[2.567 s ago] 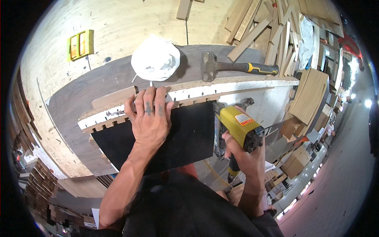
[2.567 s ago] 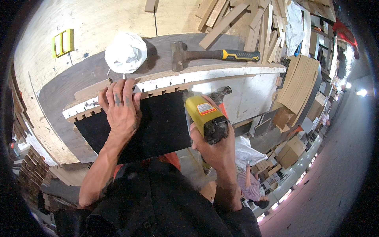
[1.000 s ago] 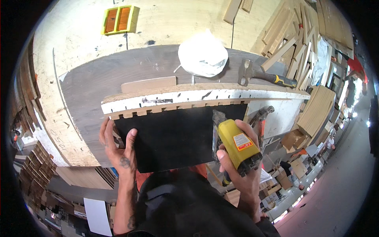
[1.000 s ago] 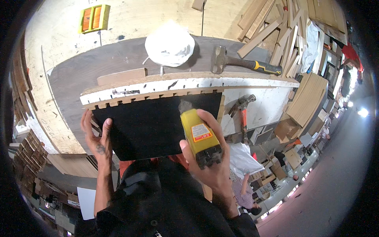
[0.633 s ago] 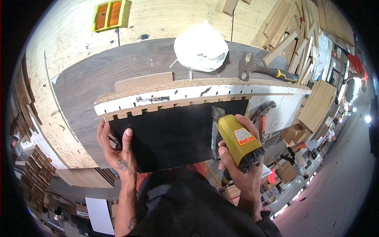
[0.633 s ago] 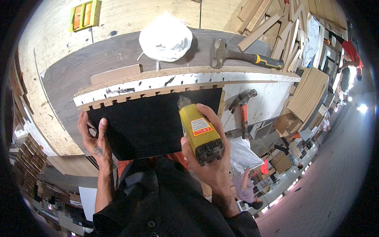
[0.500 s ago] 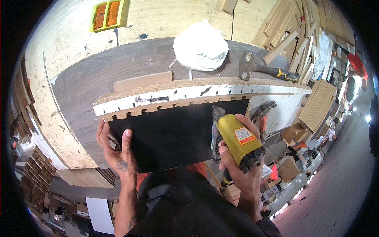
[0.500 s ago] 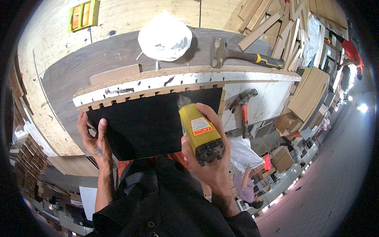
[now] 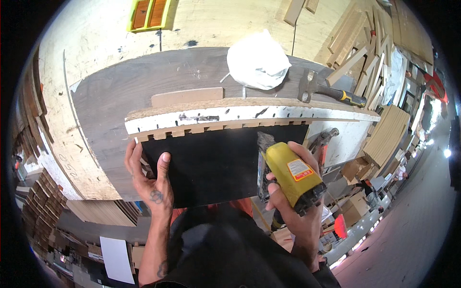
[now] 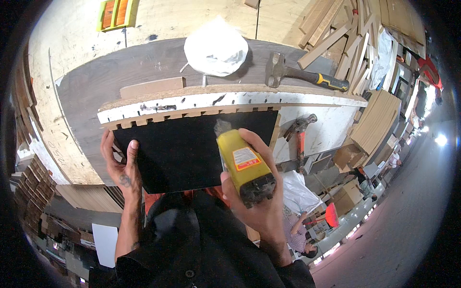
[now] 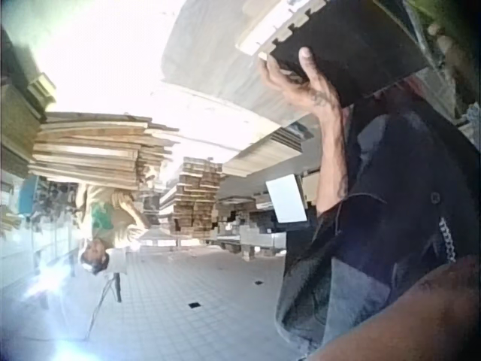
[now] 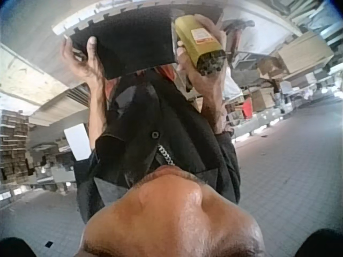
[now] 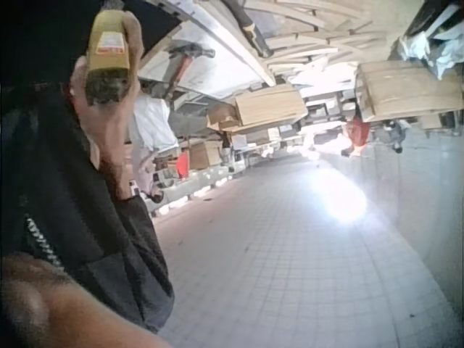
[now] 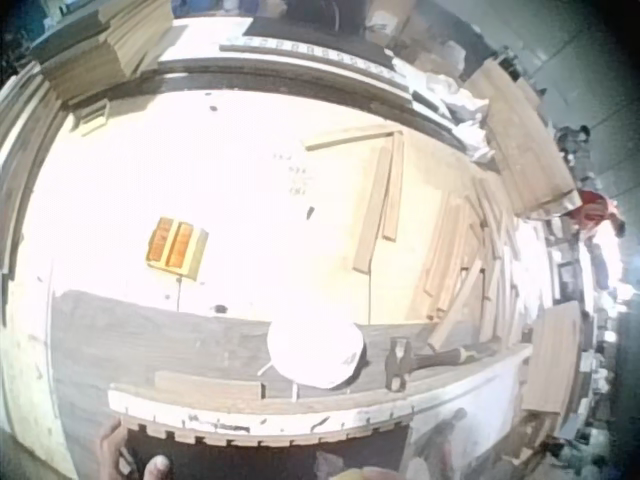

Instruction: Assembling a wooden slatted furniture component using adhesive, a pneumatic nailer, and a hammer.

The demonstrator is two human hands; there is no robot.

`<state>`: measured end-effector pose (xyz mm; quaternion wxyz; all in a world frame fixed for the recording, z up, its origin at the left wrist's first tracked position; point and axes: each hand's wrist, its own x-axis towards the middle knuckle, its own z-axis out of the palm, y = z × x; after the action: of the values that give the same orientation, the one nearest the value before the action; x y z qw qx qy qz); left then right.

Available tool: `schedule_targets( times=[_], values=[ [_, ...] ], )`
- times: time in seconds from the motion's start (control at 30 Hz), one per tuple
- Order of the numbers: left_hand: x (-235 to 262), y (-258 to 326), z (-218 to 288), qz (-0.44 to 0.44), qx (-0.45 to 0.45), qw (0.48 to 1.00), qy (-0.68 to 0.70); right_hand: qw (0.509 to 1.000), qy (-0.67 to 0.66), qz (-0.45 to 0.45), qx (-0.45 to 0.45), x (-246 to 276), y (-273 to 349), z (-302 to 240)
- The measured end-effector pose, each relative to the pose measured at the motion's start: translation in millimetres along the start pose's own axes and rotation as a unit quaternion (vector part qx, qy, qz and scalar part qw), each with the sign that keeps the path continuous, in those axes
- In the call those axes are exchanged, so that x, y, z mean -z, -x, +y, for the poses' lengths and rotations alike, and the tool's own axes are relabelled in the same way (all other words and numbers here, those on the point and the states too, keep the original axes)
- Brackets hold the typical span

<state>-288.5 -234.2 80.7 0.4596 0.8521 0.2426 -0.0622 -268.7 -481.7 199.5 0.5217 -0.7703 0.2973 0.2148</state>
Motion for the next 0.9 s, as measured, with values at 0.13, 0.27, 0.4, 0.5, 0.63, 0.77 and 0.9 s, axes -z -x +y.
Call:
schedule_targets(
  times=[0.13, 0.27, 0.4, 0.5, 0.63, 0.77, 0.9],
  values=[
    [0.6, -0.9, -0.9, 0.001, 0.001, 1.0, -0.009, 1.0, -0.009, -0.015, -0.002, -7.3, -2.7, 6.1],
    [1.5, -0.4, -1.4, -0.005, -0.001, 1.0, -0.022, 0.999, 0.007, -0.013, -0.029, -9.1, -1.9, 3.2],
    [1.6, -1.6, 1.7, -0.01, 0.0, 1.0, -0.014, 0.999, 0.033, -0.027, -0.025, -14.7, -5.2, -9.9],
    [0.4, -3.3, 3.8, -0.015, -0.017, 0.999, -0.043, 0.998, 0.059, -0.033, -0.011, -14.8, 5.6, -13.4],
    [4.4, -2.3, 1.4, -0.015, 0.013, 0.999, -0.031, 0.992, -0.028, -0.026, -0.12, -32.9, 2.4, -27.7],
    [3.4, -3.6, -2.9, -0.007, -0.018, 0.999, -0.04, 0.992, -0.01, -0.022, -0.121, -35.9, -1.5, -26.1],
    [4.3, -4.4, 0.4, 0.0, 0.015, 1.0, -0.019, 0.993, 0.023, -0.022, -0.111, -35.9, 0.5, -29.4]
  ],
)
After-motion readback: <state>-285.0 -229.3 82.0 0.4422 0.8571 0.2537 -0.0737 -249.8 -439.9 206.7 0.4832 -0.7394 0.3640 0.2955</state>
